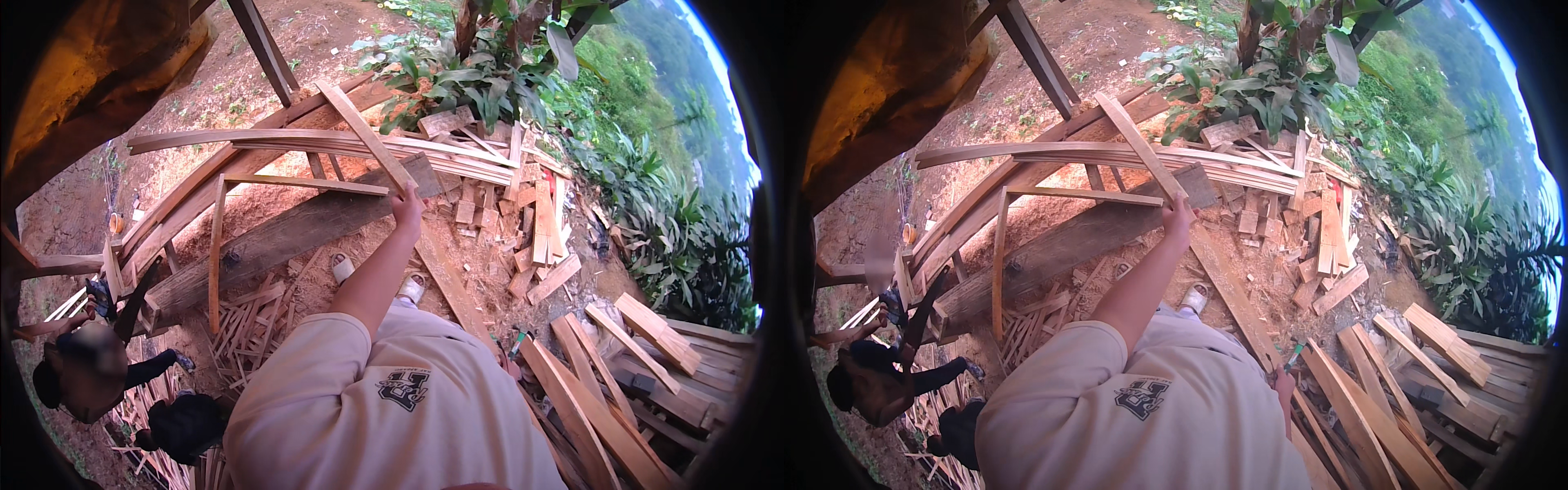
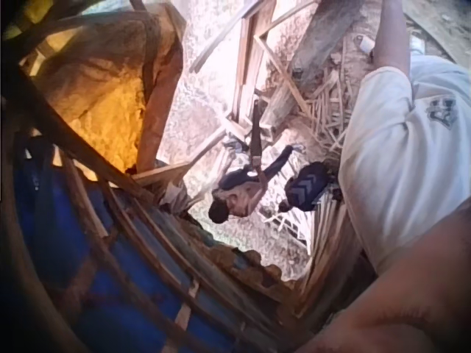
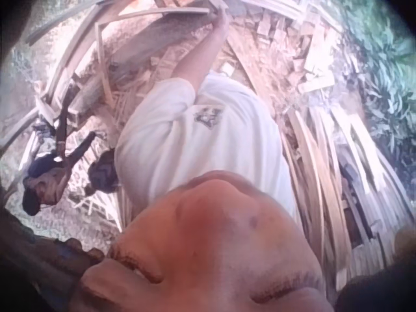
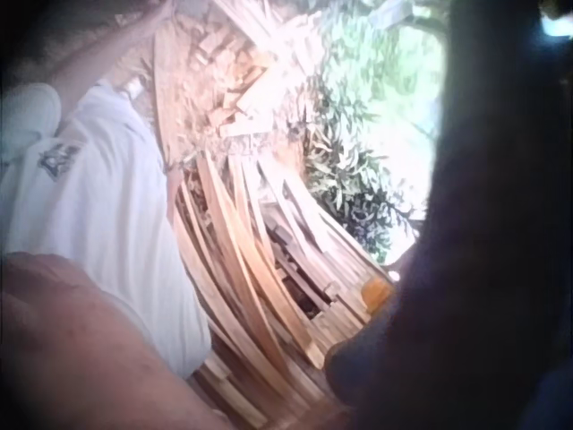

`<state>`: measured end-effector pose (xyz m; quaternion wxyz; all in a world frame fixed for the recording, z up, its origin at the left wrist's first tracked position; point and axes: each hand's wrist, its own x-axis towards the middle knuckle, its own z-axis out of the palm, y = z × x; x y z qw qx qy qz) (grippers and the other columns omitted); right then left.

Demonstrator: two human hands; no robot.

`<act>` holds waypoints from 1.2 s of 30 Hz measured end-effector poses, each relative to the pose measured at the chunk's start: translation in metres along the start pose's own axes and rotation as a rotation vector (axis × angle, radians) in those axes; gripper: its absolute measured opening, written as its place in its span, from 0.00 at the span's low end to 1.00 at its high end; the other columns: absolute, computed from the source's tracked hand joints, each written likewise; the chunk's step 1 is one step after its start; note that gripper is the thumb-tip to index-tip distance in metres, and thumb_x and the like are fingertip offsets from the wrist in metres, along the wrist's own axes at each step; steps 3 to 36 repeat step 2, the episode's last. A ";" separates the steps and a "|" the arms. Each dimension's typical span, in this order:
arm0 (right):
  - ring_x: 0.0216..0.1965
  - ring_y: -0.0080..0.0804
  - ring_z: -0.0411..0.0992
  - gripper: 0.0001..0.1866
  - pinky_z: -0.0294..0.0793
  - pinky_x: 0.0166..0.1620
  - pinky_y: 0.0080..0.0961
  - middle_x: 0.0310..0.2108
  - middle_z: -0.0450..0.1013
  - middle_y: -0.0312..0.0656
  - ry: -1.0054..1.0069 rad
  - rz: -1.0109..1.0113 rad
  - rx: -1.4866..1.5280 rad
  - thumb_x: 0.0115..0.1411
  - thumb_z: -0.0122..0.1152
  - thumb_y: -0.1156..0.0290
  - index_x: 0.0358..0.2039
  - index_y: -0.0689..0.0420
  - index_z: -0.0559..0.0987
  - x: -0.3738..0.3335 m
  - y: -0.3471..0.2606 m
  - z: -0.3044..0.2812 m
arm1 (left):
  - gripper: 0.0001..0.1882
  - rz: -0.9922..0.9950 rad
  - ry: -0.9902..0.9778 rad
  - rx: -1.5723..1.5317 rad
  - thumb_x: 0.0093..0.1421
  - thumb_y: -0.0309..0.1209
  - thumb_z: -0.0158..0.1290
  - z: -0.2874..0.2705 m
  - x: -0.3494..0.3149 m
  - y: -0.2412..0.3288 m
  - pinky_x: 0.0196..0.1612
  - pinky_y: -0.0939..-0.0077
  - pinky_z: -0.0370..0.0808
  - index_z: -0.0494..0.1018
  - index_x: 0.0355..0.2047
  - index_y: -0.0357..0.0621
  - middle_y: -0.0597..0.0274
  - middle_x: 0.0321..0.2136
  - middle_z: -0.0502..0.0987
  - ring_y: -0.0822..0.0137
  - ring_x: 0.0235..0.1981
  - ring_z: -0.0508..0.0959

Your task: The person hammers nails into small wooden pieces using a hammer. They repeatedly pick up nails, position them on the wood, and strike them to secure the pieces. The person also moves the wood to different positions on a workbench during the process.

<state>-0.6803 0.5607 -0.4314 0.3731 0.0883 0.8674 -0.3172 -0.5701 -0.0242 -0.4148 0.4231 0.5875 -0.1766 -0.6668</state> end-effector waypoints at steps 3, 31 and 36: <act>0.16 0.23 0.69 0.22 0.65 0.19 0.23 0.20 0.74 0.36 0.034 0.092 0.037 0.68 0.67 0.50 0.36 0.60 0.84 0.020 0.020 -0.026 | 0.32 -0.054 -0.084 0.118 0.70 0.55 0.57 0.008 0.020 -0.024 0.41 0.65 0.81 0.71 0.50 0.33 0.54 0.43 0.78 0.60 0.37 0.82; 0.16 0.23 0.69 0.22 0.65 0.19 0.23 0.20 0.74 0.36 0.034 0.092 0.037 0.68 0.67 0.50 0.36 0.60 0.84 0.020 0.020 -0.026 | 0.32 -0.054 -0.084 0.118 0.70 0.55 0.57 0.008 0.020 -0.024 0.41 0.65 0.81 0.71 0.50 0.33 0.54 0.43 0.78 0.60 0.37 0.82; 0.16 0.23 0.69 0.22 0.65 0.19 0.23 0.20 0.74 0.36 0.034 0.092 0.037 0.68 0.67 0.50 0.36 0.60 0.84 0.020 0.020 -0.026 | 0.32 -0.054 -0.084 0.118 0.70 0.55 0.57 0.008 0.020 -0.024 0.41 0.65 0.81 0.71 0.50 0.33 0.54 0.43 0.78 0.60 0.37 0.82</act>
